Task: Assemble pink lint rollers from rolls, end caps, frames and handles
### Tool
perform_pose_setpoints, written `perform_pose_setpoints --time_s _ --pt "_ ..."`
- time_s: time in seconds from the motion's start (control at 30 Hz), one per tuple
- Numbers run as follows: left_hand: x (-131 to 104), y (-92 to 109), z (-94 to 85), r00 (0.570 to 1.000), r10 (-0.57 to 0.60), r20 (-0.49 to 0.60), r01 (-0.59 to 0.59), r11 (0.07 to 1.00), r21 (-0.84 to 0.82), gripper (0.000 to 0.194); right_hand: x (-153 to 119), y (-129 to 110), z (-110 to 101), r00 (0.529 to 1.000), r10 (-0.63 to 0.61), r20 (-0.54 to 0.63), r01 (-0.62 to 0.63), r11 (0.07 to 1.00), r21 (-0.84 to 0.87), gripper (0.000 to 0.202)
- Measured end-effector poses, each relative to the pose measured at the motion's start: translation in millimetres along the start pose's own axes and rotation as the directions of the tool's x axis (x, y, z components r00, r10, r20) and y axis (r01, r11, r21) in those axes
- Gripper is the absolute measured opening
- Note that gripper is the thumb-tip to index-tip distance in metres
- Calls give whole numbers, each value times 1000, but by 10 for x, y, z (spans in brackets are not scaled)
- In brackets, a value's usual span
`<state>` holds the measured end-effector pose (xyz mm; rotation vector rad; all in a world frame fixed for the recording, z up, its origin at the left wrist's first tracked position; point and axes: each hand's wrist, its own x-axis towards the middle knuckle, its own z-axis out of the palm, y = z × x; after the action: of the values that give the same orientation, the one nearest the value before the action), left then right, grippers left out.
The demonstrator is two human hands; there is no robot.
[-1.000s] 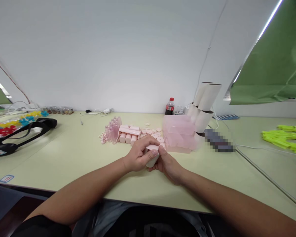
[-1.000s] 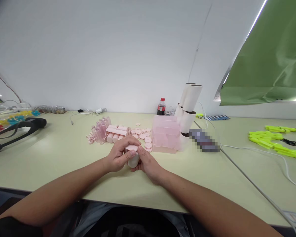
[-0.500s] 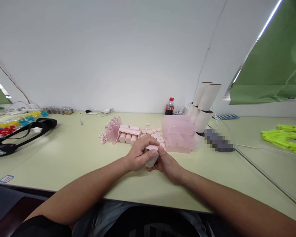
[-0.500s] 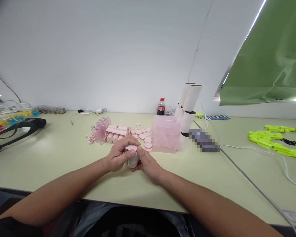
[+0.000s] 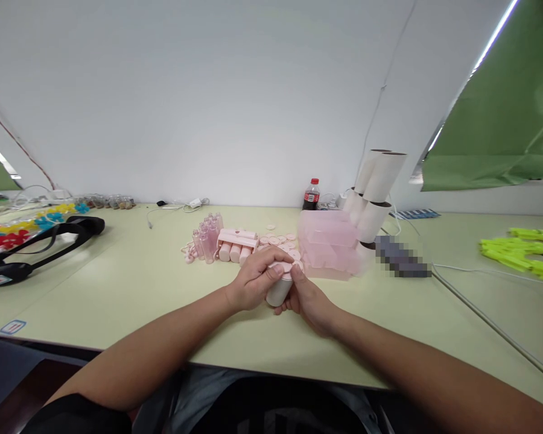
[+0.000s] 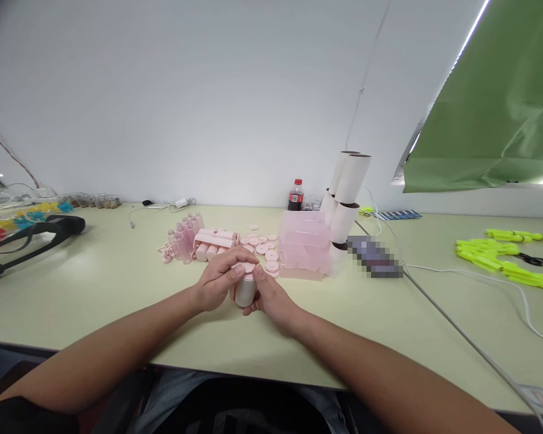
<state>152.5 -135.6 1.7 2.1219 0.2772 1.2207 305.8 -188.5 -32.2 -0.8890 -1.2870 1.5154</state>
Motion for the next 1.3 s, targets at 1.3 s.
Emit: perform_pose_setpoints --time_s 1.3 --pt "158 261 -1461 601 -647 -470 729 202 654 33 -36 -240 -167 991 -53 -123 -64 620 -782 39"
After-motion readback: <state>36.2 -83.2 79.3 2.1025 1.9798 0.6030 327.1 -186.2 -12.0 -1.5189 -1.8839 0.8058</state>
